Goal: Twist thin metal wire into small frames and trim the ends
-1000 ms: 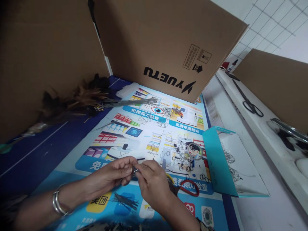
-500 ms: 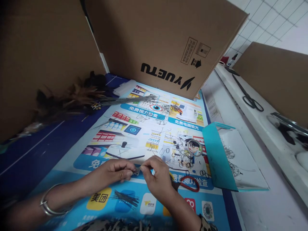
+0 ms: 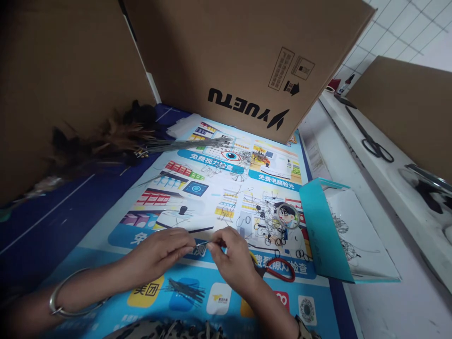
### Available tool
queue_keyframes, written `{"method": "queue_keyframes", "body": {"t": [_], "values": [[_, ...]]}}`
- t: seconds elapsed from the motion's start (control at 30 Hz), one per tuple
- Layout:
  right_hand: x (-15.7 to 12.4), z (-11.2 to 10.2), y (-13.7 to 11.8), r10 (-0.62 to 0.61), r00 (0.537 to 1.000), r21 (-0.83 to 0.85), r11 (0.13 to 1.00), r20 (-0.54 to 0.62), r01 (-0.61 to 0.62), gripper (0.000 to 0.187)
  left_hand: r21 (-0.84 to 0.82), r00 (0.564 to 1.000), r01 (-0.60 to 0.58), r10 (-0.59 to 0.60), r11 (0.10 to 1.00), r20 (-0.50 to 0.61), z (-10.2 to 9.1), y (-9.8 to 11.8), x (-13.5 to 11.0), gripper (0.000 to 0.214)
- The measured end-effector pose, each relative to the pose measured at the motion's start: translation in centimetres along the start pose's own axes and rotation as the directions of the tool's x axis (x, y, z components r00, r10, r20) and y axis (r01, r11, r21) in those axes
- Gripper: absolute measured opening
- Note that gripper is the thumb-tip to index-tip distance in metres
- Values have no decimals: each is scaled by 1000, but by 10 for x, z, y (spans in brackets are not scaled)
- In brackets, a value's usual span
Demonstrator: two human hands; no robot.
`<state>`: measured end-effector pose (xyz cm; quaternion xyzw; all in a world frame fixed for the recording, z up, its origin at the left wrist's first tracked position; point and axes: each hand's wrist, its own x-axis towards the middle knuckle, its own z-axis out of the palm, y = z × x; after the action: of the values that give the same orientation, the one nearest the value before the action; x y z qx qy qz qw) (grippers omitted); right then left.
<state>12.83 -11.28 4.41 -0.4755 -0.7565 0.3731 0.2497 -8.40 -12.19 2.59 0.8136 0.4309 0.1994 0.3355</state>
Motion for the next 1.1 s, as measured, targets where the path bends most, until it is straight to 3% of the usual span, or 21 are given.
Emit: {"method": "queue_keyframes", "body": {"t": [0.1, 0.2, 0.3, 0.8, 1.1], "values": [[-4, 5, -1, -194, 978, -276, 947, -82, 164, 22, 21, 1000, 15, -14, 1000, -23, -1, 2, 0, 20], [-7, 11, -2, -330, 944, -435, 850, -1, 297, 21, 16, 1000, -15, 15, 1000, -6, 0, 4, 0, 18], [-8, 15, -4, -374, 927, -480, 807, 37, 344, 15, 9, 999, -51, 51, 999, 5, 1, 4, -1, 19], [-6, 8, -9, -258, 966, -167, 952, 12, 256, 18, 214, 974, -226, 219, 950, 56, -3, 1, 1, 21], [-3, 12, -4, -232, 973, -192, 955, -10, 226, 20, 206, 970, -241, 235, 948, 55, -6, -8, 3, 23]]}}
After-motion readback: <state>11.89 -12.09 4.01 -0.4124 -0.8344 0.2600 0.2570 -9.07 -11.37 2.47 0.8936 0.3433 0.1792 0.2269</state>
